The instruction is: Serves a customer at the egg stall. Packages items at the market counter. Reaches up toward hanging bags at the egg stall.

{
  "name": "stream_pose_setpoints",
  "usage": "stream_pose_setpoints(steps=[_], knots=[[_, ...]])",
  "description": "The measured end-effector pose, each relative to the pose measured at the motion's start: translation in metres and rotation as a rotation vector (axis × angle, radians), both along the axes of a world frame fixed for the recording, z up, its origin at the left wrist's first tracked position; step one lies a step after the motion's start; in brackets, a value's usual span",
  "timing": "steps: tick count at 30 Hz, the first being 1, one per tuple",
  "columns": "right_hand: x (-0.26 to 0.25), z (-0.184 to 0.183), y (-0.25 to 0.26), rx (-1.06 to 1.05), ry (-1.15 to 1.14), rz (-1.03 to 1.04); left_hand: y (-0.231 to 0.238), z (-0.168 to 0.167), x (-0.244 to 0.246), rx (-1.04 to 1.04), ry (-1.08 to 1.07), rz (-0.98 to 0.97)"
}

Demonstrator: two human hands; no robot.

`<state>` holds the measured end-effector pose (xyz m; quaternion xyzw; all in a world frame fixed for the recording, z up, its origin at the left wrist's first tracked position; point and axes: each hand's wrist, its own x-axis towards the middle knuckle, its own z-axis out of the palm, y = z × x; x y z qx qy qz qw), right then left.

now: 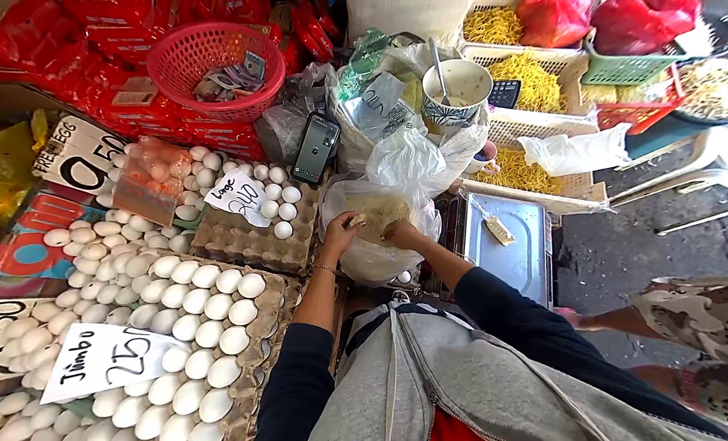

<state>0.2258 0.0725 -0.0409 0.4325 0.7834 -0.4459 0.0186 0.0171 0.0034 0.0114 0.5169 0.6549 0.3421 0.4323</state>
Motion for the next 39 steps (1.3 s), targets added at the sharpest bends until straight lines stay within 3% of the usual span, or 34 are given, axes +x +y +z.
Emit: stream_pose_setpoints(steps=[7, 16, 28, 31, 33, 36, 39], knots=[[0.033, 0.060, 0.013, -0.057, 0.184, -0.009, -0.004, -0.002, -0.002, -0.013, -0.323, 0.123], [0.053, 0.188, 0.035, 0.144, 0.185, 0.011, -0.003, 0.004, 0.013, 0.060, -0.238, 0.085], [0.001, 0.221, 0.013, 0.467, -0.256, 0.131, -0.002, 0.010, 0.023, 0.041, -0.104, 0.042], [0.016, 0.213, 0.015, 0.454, -0.245, 0.075, -0.004, 0.004, 0.018, 0.054, -0.121, 0.049], [0.023, 0.187, 0.017, 0.382, -0.268, 0.042, -0.005, 0.004, 0.015, 0.050, -0.141, 0.059], [0.017, 0.102, 0.008, 0.210, -0.279, 0.015, -0.008, 0.005, 0.013, 0.042, -0.215, 0.095], [0.007, 0.016, -0.004, 0.103, -0.141, 0.092, -0.009, 0.000, 0.008, 0.052, -0.371, 0.104]])
